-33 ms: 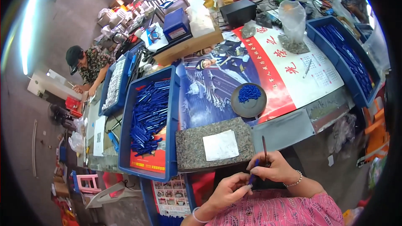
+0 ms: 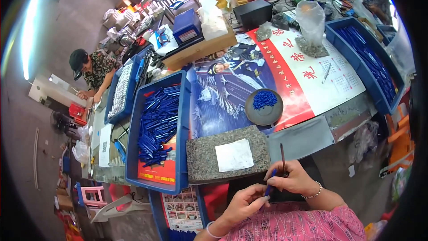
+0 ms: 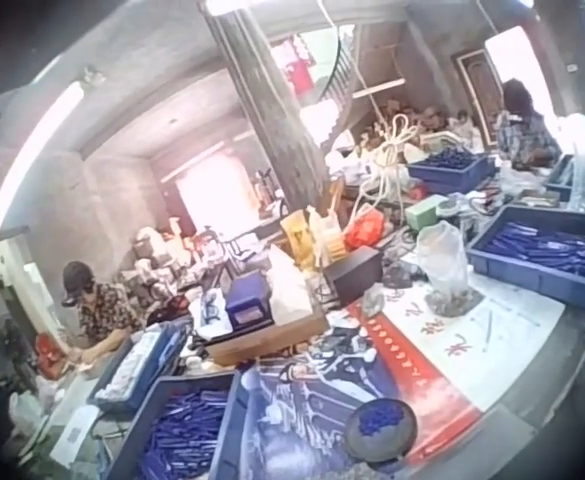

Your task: Assembling blue pen components at a manual workstation.

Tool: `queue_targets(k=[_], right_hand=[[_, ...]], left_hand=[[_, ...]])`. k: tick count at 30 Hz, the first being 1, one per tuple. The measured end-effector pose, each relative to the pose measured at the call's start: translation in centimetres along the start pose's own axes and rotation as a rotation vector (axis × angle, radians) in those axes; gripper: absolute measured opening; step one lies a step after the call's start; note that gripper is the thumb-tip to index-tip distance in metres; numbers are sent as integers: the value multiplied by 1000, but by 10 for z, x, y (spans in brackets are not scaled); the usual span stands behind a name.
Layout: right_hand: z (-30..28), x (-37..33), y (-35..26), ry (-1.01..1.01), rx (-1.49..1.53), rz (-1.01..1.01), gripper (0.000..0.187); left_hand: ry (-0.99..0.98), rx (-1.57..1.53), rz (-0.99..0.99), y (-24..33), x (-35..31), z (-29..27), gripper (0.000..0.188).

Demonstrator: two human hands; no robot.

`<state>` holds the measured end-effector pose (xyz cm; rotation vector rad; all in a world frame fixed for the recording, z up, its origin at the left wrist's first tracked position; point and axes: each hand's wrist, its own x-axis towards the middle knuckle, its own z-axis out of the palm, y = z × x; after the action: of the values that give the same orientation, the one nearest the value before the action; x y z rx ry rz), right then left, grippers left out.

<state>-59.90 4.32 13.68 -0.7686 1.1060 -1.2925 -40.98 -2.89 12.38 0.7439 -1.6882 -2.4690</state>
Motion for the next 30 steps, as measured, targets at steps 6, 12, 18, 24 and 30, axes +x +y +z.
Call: queue_targets(k=[6,12,18,24,30], right_hand=[[0,-4,1,112,-80,-30,14],[-16,17,-31,295,-252,-194,6],[-52,69,-62,412,-953,-338,7],[-77,121,-54,241,-1316,-267,13],[-73,146,-51,241,-1562,-194,16]], left_hand=[[128,-87,51,-14,-5,18,24],[161,-388,156,-23,-15,2,23],[65,-588,155,-26,-22,-3,25],[122,-607,137,-31,-31,-5,25],[149,-591,180,-38,-40,-16,22]])
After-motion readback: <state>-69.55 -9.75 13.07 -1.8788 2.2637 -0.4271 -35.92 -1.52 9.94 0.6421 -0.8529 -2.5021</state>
